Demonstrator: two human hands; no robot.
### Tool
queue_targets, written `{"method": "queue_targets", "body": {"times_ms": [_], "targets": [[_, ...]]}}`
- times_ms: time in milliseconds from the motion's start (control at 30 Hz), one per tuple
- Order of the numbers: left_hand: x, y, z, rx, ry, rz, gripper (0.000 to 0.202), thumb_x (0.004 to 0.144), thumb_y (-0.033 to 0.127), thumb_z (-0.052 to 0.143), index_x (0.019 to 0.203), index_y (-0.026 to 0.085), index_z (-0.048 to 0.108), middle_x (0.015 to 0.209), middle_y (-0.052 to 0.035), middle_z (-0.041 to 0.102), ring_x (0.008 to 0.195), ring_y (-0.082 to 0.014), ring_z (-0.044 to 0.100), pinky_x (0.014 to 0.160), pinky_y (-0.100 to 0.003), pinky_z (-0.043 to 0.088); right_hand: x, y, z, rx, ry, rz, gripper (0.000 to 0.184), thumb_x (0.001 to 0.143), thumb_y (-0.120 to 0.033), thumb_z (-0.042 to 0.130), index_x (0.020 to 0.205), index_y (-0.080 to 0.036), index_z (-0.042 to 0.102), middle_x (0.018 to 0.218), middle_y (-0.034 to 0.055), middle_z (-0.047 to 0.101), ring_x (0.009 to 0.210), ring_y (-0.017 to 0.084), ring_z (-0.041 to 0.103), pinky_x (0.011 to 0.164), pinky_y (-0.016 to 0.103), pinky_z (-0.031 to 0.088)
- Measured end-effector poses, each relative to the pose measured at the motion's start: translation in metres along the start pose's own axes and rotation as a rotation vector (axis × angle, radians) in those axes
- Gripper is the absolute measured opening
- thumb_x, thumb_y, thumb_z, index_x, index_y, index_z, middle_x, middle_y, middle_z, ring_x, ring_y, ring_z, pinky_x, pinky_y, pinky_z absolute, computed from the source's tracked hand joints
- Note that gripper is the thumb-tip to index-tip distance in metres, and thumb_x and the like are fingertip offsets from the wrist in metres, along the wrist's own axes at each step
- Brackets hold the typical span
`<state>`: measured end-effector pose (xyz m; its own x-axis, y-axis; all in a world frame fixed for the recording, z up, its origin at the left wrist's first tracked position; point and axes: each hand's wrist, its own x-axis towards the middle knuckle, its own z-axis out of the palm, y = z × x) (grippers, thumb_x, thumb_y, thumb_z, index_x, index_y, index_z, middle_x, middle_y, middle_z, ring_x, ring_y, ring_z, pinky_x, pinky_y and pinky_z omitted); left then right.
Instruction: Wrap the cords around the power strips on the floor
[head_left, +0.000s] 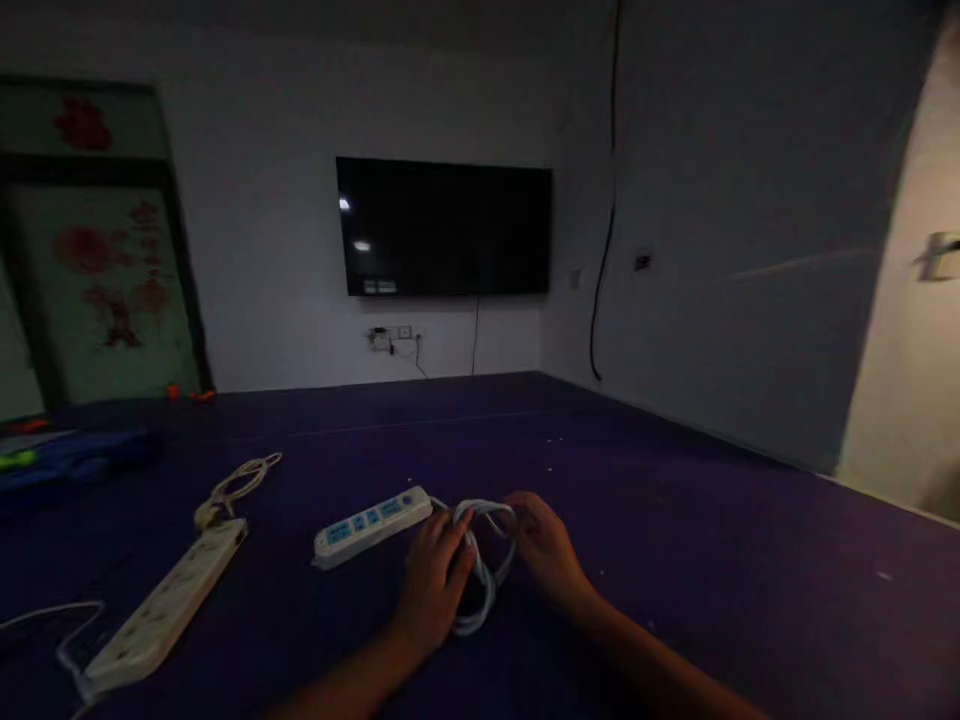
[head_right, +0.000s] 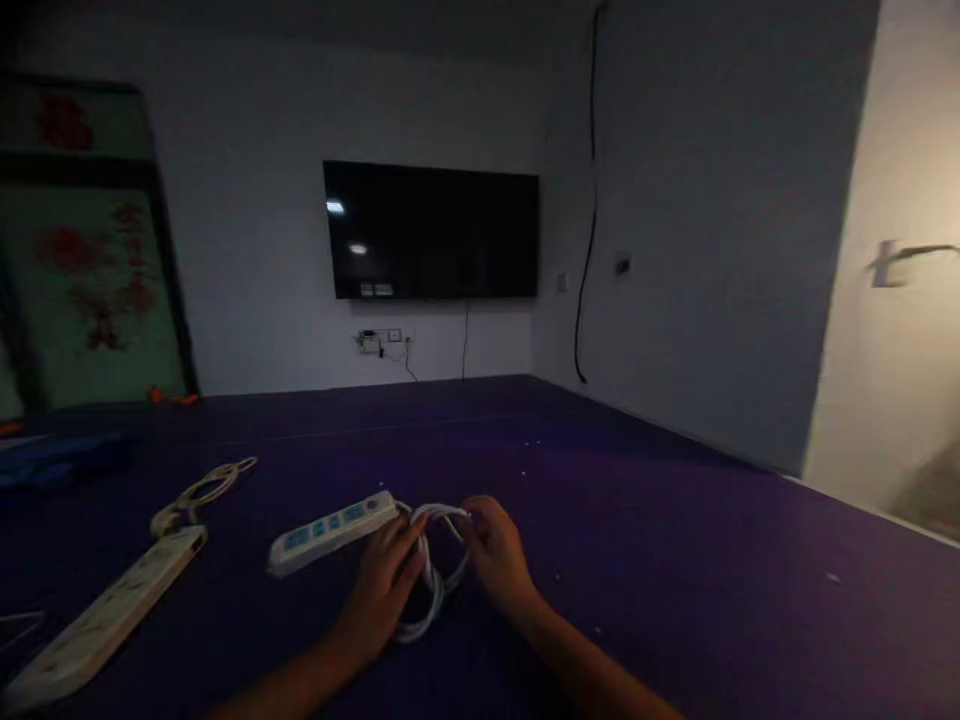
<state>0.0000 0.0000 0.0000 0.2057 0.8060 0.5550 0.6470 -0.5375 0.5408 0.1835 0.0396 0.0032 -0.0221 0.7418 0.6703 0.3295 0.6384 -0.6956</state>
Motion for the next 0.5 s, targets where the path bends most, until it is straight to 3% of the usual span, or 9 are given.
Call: {"method": "queue_targets", "body": {"times_ms": [133, 367, 500], "targets": [[-0.0004, 0.0003, -0.0012, -0.029, 0.031, -0.029, 0.045, 0.089, 0.044, 0.039, 0.132, 0.031, 0.045, 0.139, -0.006, 0.043, 0.131, -0.0237, 0.034, 0.108, -0.048, 0.025, 0.0005, -0.0004, 0.0011, 0.008, 0.024, 0.022, 0.027, 0.083, -0.043, 0.052, 0.091, -0.019, 0.06, 0.08, 0.005, 0.061, 0.061, 0.014, 0.053, 0.056, 0.026, 0.045], [-0.003, 0.0032, -0.0017, -0.139, 0.099, -0.056, 0.047, 0.088, 0.044, 0.042, 0.133, 0.029, 0.043, 0.143, -0.0072, 0.039, 0.133, -0.0247, 0.031, 0.109, -0.049, 0.023, -0.0005, -0.0059, 0.0015, 0.126, -0.016, 0.196, 0.03, 0.08, -0.048, 0.052, 0.086, -0.019, 0.058, 0.056, -0.0025, 0.052, 0.044, 0.011, 0.047, 0.041, 0.022, 0.035], [-0.0056, 0.0013, 0.0002, -0.184, 0.143, -0.061, 0.052, 0.088, 0.042, 0.043, 0.137, 0.026, 0.036, 0.147, -0.0097, 0.031, 0.136, -0.0259, 0.025, 0.109, -0.05, 0.022, -0.0003, -0.0013, 0.0011, 0.215, 0.006, 0.262, 0.033, 0.078, -0.05, 0.053, 0.088, -0.019, 0.056, 0.068, 0.0011, 0.059, 0.049, 0.012, 0.051, 0.041, 0.021, 0.038]]}}
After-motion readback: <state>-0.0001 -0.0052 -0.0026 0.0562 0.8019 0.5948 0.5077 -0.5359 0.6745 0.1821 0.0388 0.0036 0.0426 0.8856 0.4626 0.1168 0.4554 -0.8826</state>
